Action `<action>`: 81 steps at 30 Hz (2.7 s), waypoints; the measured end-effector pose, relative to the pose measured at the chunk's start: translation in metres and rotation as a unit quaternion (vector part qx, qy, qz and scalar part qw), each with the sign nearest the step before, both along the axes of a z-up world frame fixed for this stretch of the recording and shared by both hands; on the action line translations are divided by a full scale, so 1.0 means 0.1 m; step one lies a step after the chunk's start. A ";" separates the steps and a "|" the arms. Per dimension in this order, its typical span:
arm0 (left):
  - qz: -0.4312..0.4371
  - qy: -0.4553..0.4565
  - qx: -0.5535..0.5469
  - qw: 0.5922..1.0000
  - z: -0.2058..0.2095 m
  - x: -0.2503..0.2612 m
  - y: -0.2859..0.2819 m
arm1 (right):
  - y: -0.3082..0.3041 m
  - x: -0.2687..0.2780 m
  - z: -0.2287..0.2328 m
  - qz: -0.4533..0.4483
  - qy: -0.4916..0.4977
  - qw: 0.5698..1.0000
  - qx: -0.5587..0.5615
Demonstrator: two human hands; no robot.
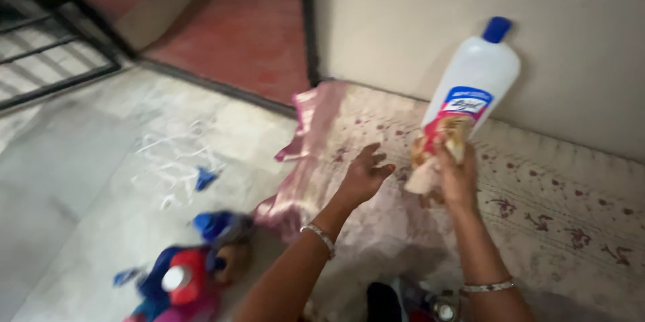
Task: The person sits on the floor and wipes several plastic bottles with a cloth. They handle a white bottle with a blue cap, a blue bottle, and a beige pump bottle, wiping each one thoroughly before placing them on a nearby bench.
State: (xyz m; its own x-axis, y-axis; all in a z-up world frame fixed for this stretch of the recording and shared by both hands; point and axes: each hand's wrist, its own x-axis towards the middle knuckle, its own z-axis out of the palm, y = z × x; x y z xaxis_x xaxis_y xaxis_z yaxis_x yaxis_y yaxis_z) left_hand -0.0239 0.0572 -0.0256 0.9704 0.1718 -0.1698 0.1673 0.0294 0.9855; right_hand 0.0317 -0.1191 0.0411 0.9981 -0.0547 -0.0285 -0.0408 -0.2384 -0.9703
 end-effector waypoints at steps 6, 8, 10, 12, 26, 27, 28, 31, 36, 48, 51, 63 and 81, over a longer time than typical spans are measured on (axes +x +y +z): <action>0.141 -0.016 -0.357 0.923 0.25 -0.95 0.44 | 0.89 -0.69 -0.34 0.290 -0.002 0.955 -0.067; 0.197 -0.034 -0.361 0.911 0.26 -1.27 0.65 | 1.18 -0.94 -0.42 0.359 -0.106 0.919 -0.119; 0.252 -0.025 -0.356 0.900 0.20 -1.62 0.92 | 1.51 -1.20 -0.44 0.420 -0.281 0.849 -0.155; 0.282 -0.028 -0.332 0.900 0.04 -1.95 1.23 | 1.85 -1.46 -0.36 0.479 -0.214 0.843 -0.116; 0.339 0.042 0.328 0.881 -0.81 -2.98 2.86 | 3.43 -2.31 -1.18 0.380 -0.112 0.901 -0.175; 0.335 0.051 0.340 0.877 -0.94 -2.95 2.89 | 3.41 -2.30 -1.29 0.383 -0.121 0.902 -0.160; 0.332 0.060 0.352 0.873 -1.06 -2.92 2.90 | 3.40 -2.29 -1.36 0.386 -0.129 0.902 -0.145; 0.316 0.082 0.312 0.892 -1.31 -2.87 2.89 | 3.20 -2.20 -1.33 0.352 -0.099 0.915 -0.173; 0.336 0.048 0.265 0.902 -1.02 -2.85 2.84 | 3.00 -2.17 -1.15 0.358 -0.040 0.909 -0.208; 0.450 -0.280 -0.090 0.843 1.40 -2.68 2.49 | 1.61 -1.77 1.19 0.184 0.038 0.970 0.157; 0.432 -0.350 -0.235 0.797 1.64 -2.38 2.12 | 1.25 -1.75 1.61 0.153 -0.042 0.969 0.189; 0.297 -0.166 -0.222 0.914 1.37 -1.34 0.97 | 0.19 -1.12 0.81 0.060 -0.116 0.989 0.074; 0.194 -0.153 -0.189 0.950 1.21 -1.03 0.76 | 0.84 -1.24 0.64 0.239 -0.134 0.961 0.032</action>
State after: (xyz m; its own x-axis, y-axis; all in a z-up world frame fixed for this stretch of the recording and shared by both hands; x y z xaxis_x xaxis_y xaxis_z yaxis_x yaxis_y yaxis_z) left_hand -0.1274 0.1336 0.0958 0.8603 0.5097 -0.0102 -0.2214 0.3916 0.8931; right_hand -0.0927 -0.0347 0.1055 0.8808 0.4046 0.2458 0.3128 -0.1076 -0.9437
